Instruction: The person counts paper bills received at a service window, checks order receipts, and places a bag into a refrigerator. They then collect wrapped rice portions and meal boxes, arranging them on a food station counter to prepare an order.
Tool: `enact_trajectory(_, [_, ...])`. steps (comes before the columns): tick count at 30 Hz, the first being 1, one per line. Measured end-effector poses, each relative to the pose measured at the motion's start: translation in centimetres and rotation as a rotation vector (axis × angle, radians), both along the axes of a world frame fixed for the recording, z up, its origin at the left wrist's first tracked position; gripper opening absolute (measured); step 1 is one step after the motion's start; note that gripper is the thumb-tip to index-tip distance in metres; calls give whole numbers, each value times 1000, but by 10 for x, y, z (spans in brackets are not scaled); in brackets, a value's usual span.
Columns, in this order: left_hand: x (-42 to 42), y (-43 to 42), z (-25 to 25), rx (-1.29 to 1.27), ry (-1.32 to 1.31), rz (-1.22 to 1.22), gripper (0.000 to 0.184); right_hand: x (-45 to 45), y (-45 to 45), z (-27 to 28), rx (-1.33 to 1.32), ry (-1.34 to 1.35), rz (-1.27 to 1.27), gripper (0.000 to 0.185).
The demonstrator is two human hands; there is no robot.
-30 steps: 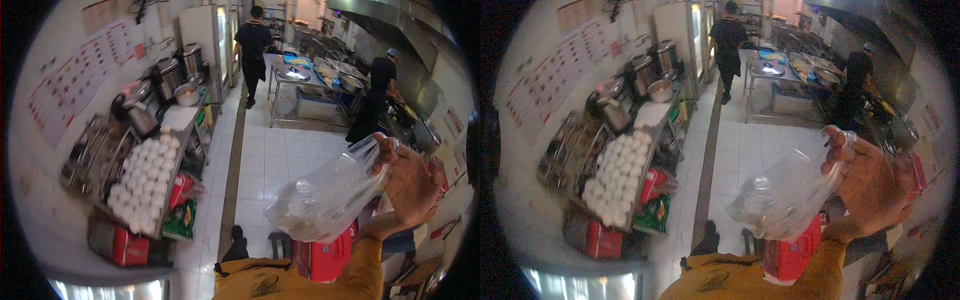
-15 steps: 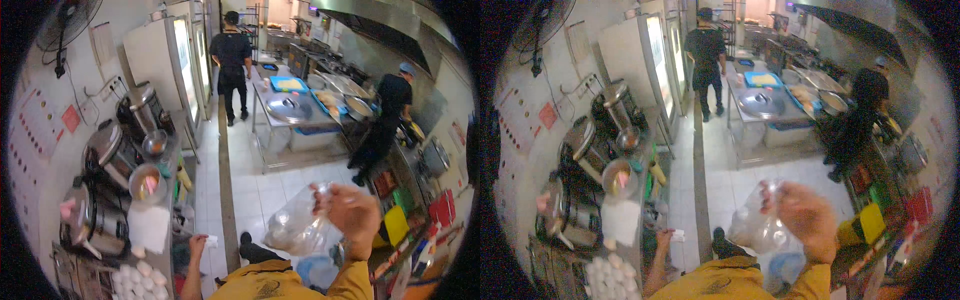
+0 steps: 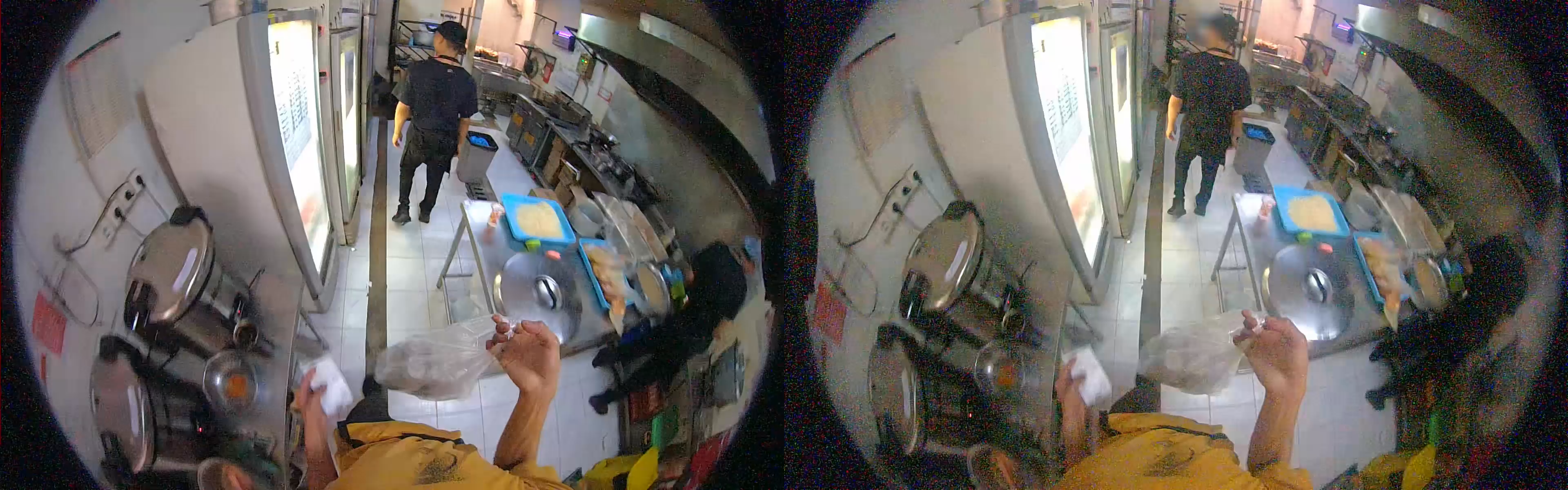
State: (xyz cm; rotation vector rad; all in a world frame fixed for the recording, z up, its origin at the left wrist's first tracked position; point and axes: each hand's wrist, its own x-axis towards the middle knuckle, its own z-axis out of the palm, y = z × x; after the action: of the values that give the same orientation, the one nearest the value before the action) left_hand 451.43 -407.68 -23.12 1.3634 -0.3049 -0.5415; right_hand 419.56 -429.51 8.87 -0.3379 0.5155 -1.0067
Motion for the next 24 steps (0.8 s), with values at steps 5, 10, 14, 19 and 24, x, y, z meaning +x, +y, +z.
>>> enact_trajectory(5, [124, -330, 227, -232, -172, -421, 80, 86, -193, -17, 59, -65, -47, 48])
enact_trajectory(10, [205, -581, 294, -585, -216, -652, 85, 185, -393, -22, -39, -114, -159, 41])
enact_trajectory(14, [263, -744, 296, -533, -229, -599, 85, 262, -584, -44, -110, 27, -145, 35])
enact_trajectory(19, [332, -896, 294, -287, -105, -390, 71, 332, -791, -44, -129, 358, -249, 16])
enact_trajectory(24, [396, -1035, 184, 118, 22, -45, 29, 342, -992, -57, -63, 145, -442, 22])
